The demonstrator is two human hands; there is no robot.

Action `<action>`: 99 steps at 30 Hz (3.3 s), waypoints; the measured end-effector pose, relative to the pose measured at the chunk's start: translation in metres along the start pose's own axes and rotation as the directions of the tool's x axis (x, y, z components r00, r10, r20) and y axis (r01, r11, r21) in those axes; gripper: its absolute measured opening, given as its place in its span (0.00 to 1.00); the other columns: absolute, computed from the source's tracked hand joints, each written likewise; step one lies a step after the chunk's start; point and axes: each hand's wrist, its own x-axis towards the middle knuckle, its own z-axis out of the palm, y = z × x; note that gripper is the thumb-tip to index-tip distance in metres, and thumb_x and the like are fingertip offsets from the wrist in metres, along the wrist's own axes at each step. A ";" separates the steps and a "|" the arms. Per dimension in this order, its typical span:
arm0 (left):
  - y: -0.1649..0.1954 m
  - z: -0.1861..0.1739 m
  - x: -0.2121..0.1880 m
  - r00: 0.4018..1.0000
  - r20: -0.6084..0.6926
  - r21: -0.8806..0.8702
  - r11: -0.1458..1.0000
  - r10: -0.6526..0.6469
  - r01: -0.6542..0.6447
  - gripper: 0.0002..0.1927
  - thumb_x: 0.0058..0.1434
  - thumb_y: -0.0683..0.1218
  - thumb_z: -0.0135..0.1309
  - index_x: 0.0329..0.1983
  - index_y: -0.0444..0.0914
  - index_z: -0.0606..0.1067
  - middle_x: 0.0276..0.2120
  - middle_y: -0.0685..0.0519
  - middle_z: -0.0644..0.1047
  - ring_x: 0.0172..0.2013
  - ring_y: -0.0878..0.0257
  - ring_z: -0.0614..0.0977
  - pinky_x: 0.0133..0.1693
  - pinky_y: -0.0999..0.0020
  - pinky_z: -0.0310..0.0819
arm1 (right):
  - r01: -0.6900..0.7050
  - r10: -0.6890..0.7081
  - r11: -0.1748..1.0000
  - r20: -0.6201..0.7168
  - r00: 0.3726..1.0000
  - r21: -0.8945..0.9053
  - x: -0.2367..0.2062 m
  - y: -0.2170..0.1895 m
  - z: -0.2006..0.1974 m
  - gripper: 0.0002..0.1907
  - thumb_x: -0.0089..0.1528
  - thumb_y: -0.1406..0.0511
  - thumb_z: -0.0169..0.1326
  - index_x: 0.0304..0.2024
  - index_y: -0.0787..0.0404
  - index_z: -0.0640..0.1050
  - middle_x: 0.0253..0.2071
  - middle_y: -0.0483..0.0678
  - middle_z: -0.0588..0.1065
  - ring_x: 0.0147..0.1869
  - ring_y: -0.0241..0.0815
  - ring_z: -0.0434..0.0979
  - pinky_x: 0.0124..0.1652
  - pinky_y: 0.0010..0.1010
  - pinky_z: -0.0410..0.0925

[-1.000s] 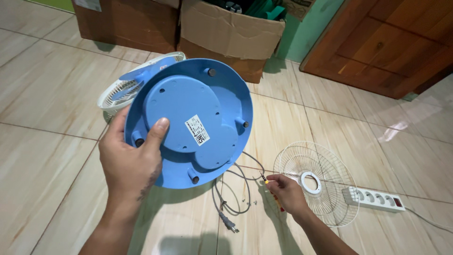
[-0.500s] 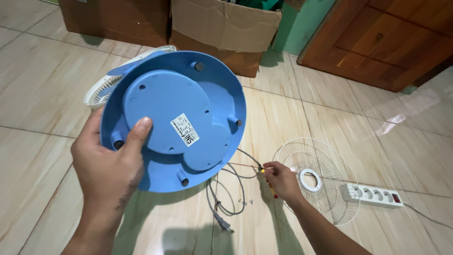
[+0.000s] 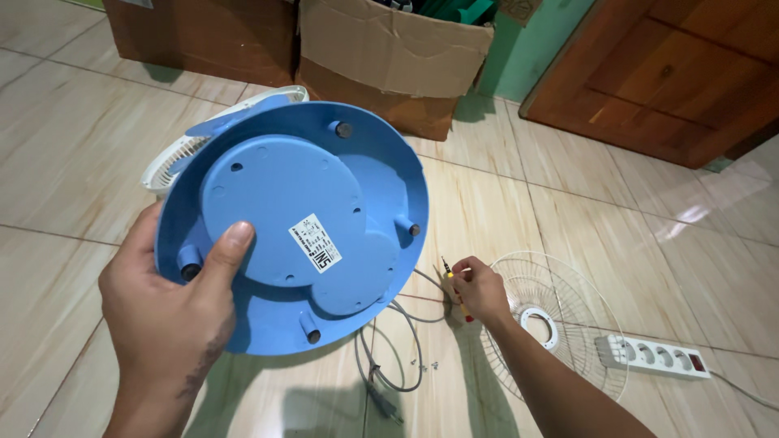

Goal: The person kneels on the floor and uses a screwdriver to unscrew the rear cover of a pedestal fan, removes the blue cover, opens the white motor housing, and works on the power cord and internal wiring connections.

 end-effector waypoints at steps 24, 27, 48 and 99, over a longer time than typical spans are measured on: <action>-0.003 0.005 0.004 0.999 0.019 -0.074 0.996 0.048 -0.047 0.21 0.61 0.46 0.63 0.56 0.32 0.77 0.43 0.48 0.83 0.43 0.63 0.85 0.47 0.69 0.78 | 0.121 -0.139 0.941 -0.035 0.990 -0.317 -0.107 0.004 0.000 0.10 0.58 0.63 0.61 0.37 0.61 0.77 0.36 0.54 0.80 0.40 0.55 0.81 0.41 0.43 0.72; -0.005 0.005 0.003 0.999 0.014 -0.112 0.993 0.031 -0.029 0.21 0.61 0.46 0.63 0.56 0.32 0.77 0.43 0.48 0.83 0.43 0.63 0.85 0.47 0.70 0.78 | 0.110 -0.127 0.948 -0.039 0.991 -0.298 -0.107 0.013 0.000 0.11 0.56 0.63 0.63 0.37 0.61 0.76 0.35 0.53 0.80 0.39 0.54 0.81 0.41 0.42 0.72; -0.014 0.019 -0.002 0.994 0.060 -0.009 0.996 0.089 -0.089 0.23 0.64 0.45 0.63 0.60 0.32 0.73 0.44 0.46 0.80 0.41 0.60 0.82 0.45 0.67 0.76 | 0.080 -0.103 0.984 -0.141 0.985 -0.160 -0.109 -0.019 -0.003 0.13 0.53 0.66 0.65 0.37 0.61 0.75 0.35 0.54 0.80 0.39 0.54 0.80 0.40 0.45 0.71; -0.017 0.033 0.022 0.994 0.023 -0.332 0.937 -0.109 0.110 0.23 0.55 0.45 0.65 0.54 0.33 0.78 0.41 0.49 0.84 0.38 0.66 0.84 0.43 0.71 0.79 | 0.783 -0.785 0.610 -0.230 0.576 -0.122 -0.154 -0.265 -0.031 0.43 0.49 0.58 0.72 0.63 0.58 0.68 0.63 0.58 0.69 0.67 0.60 0.68 0.61 0.46 0.64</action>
